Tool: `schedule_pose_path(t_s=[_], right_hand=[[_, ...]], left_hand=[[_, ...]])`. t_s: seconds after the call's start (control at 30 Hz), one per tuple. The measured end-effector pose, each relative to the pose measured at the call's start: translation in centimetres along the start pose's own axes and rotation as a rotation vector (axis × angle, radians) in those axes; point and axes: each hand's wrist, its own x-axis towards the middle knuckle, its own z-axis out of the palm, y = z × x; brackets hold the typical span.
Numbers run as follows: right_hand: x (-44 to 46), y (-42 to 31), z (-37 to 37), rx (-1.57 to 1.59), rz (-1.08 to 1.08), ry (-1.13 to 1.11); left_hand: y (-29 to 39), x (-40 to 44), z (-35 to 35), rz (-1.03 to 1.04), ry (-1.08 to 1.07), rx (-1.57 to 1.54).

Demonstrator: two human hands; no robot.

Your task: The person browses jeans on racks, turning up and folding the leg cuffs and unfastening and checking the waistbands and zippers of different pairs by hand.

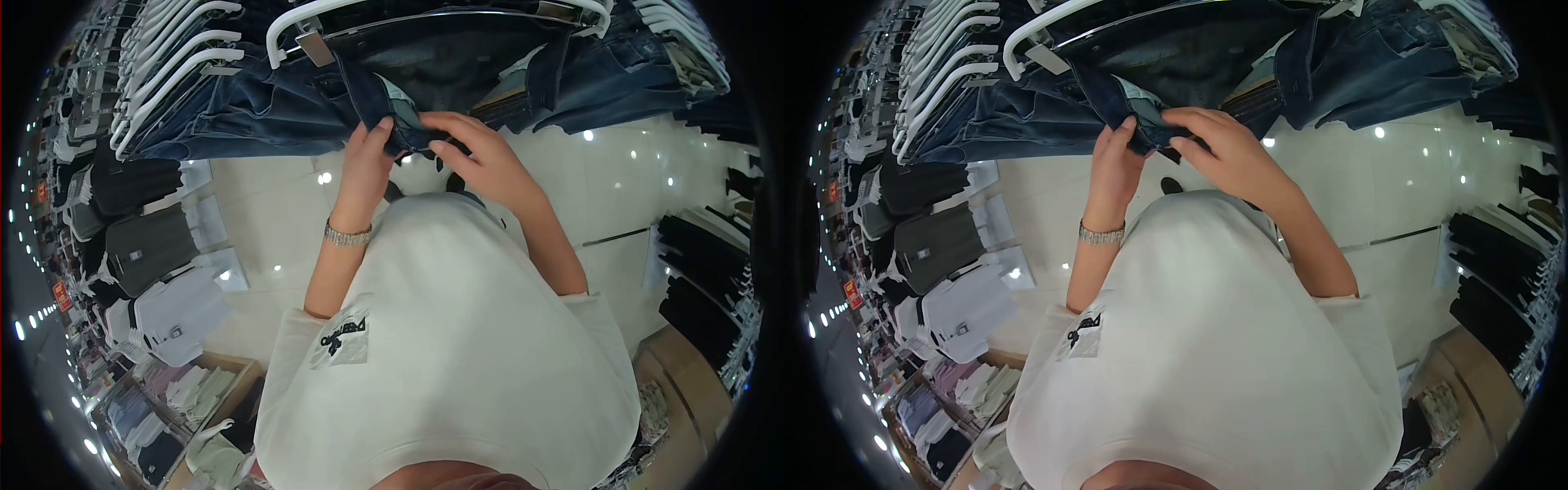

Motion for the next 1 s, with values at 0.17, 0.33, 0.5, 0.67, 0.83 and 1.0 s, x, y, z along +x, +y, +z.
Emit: schedule_pose_path(t_s=[0.17,0.33,0.5,0.67,0.83,1.0], right_hand=[[-2.7,3.9,-1.9,0.446,0.191,0.142],[-1.1,11.3,-0.3,0.520,0.397,0.179],[2.2,12.2,1.8,0.640,0.343,0.197],[3.6,10.5,2.2,0.559,0.311,0.344],[5.1,11.8,0.6,0.549,0.256,0.481],[3.8,11.6,-0.2,0.494,0.252,0.455]], left_hand=[[1.3,-0.6,1.0,0.124,0.069,0.468],[2.1,1.2,2.5,0.182,-0.037,0.386],[3.7,3.0,4.9,0.098,-0.083,0.088],[3.3,4.4,5.5,0.132,-0.215,-0.024],[2.0,4.5,4.7,0.174,-0.222,0.007],[-1.1,5.9,2.2,0.365,-0.104,0.452]])
